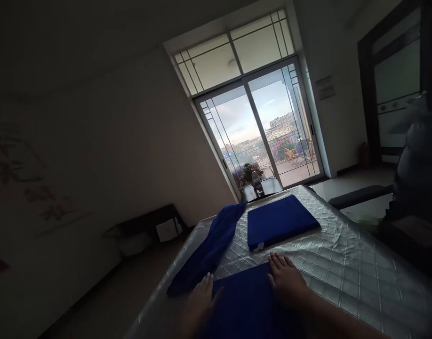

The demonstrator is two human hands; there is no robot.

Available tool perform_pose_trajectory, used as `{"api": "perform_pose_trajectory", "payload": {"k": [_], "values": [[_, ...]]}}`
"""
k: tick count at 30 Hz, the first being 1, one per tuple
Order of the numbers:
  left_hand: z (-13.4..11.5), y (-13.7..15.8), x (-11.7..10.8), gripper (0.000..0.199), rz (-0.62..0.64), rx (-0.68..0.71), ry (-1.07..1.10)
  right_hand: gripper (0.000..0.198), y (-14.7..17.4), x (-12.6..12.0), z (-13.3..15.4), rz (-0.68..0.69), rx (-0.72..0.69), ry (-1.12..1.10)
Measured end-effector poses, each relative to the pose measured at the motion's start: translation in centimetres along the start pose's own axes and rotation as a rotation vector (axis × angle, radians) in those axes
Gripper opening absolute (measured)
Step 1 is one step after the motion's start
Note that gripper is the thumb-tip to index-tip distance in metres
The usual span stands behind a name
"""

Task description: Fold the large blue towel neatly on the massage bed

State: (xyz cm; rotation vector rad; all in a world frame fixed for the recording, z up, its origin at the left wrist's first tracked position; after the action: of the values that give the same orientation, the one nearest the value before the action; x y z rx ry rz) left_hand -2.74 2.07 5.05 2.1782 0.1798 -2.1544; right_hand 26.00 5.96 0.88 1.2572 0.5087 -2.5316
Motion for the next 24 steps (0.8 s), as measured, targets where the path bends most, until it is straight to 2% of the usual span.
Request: {"api": "perform_pose_trajectory", "payload": {"k": [2, 4, 6, 7, 9, 12, 15, 20, 24], "values": [[-5.6, -0.3, 0.1, 0.085, 0.029, 0.176, 0.001, 0.065, -0.1, 0.5, -0.3, -0.051, -0.011, 0.017], [-11.6, -0.2, 0.8, 0.083, 0.046, 0.352, 0.103, 0.064, -0.4, 1.1, -0.9, -0.082, -0.04, 0.038], [-16.4, -0.1, 1.6, 0.075, 0.026, 0.5, 0.199, 0.065, -0.6, 1.8, -1.6, -0.1, -0.068, 0.068], [-18.1, -0.1, 1.9, 0.071, 0.009, 0.542, 0.25, 0.066, -0.7, 2.0, -1.9, -0.11, -0.075, 0.083], [-19.5, -0.3, 2.6, 0.068, 0.002, 0.552, 0.318, 0.066, -0.9, 2.3, -2.3, -0.137, -0.078, 0.102], [-17.4, -0.7, 3.4, 0.071, 0.046, 0.445, 0.283, 0.061, -0.8, 1.9, -2.0, -0.152, -0.075, 0.103], [-12.4, -1.0, 4.0, 0.076, 0.076, 0.329, 0.201, 0.06, -0.6, 1.1, -1.3, -0.135, -0.019, 0.092], [-3.0, -0.6, 3.7, 0.075, 0.039, 0.174, 0.148, 0.064, -0.3, 0.2, -0.6, -0.082, 0.027, 0.037], [2.0, 0.0, 2.5, 0.079, 0.047, 0.0, 0.143, 0.065, -0.2, -0.1, -0.5, -0.062, 0.035, 0.047]]}}
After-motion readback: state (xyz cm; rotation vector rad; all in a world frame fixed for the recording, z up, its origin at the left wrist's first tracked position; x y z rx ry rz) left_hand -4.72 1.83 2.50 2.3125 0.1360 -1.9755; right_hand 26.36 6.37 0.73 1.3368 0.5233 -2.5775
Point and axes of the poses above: each hand's wrist, its own y-axis away from the middle knuckle, its own x-axis out of the palm, z = x × y, the point moved 3 cm from there along -y, towards the middle knuckle, and after that the axes turned 7 degrees about -y, right-handed, at the moved point
